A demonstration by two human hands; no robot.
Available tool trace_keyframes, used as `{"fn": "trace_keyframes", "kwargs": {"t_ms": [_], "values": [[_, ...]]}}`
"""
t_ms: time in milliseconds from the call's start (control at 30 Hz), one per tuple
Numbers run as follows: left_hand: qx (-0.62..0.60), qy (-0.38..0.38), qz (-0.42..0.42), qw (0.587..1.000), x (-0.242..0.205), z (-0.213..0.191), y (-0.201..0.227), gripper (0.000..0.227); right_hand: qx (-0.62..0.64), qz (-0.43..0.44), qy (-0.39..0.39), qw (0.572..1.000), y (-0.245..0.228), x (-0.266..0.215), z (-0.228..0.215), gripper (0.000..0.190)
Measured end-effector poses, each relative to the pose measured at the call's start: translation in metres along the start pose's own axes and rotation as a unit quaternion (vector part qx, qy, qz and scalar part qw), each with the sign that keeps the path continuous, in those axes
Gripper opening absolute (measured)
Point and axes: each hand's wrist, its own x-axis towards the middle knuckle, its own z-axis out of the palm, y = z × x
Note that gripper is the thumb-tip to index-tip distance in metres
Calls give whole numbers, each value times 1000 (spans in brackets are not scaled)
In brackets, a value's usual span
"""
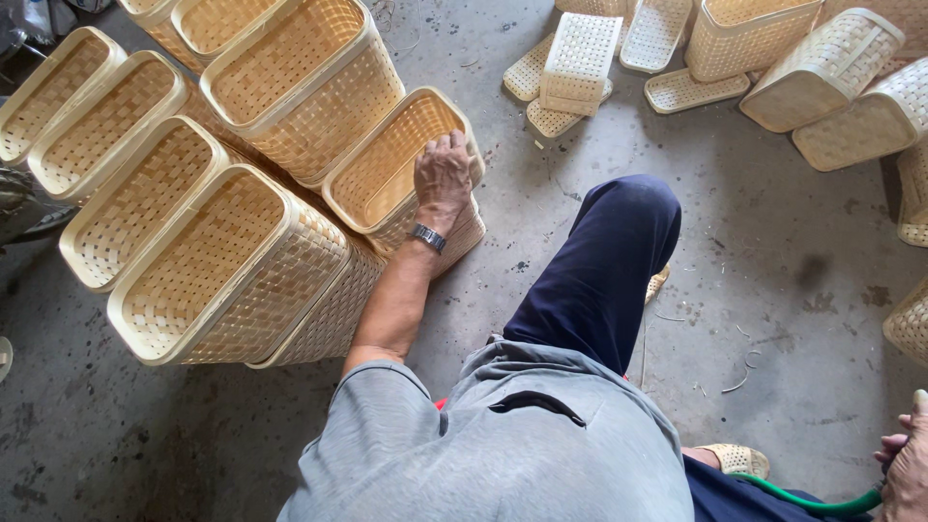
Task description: The person uses a handheld blowtorch to singe fibers on woven baskets, rotating each basket by hand to treat all sides before placing it into a stack.
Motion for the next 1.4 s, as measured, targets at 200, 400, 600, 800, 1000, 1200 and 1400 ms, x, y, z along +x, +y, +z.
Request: {"fn": "trace_keyframes", "kwargs": {"t_ms": [200,400,600,800,1000,1200,1400], "values": [[13,-40,-22,999,-13,10,-19,41,35,12,-13,999,6,4,-3,44],[28,-19,-5,999,-15,26,-25,27,9,-3,-15,1000,5,1,-3,48],[-10,-33,-12,999,-18,31,-27,35,-32,-13,1,999,7,-7,-5,49],[56,-16,-2,998,-13,-3,-13,79,101,-51,28,993,-8,-19,-10,33],[-67,120,106,985,-18,-16,40,71,132,-102,50,985,-31,-34,-17,31],[-298,-20,56,953,2,54,103,57,127,-94,92,983,-13,-27,-16,26],[-387,-135,-89,907,47,173,146,67,90,-31,102,990,5,2,-16,33]]}}
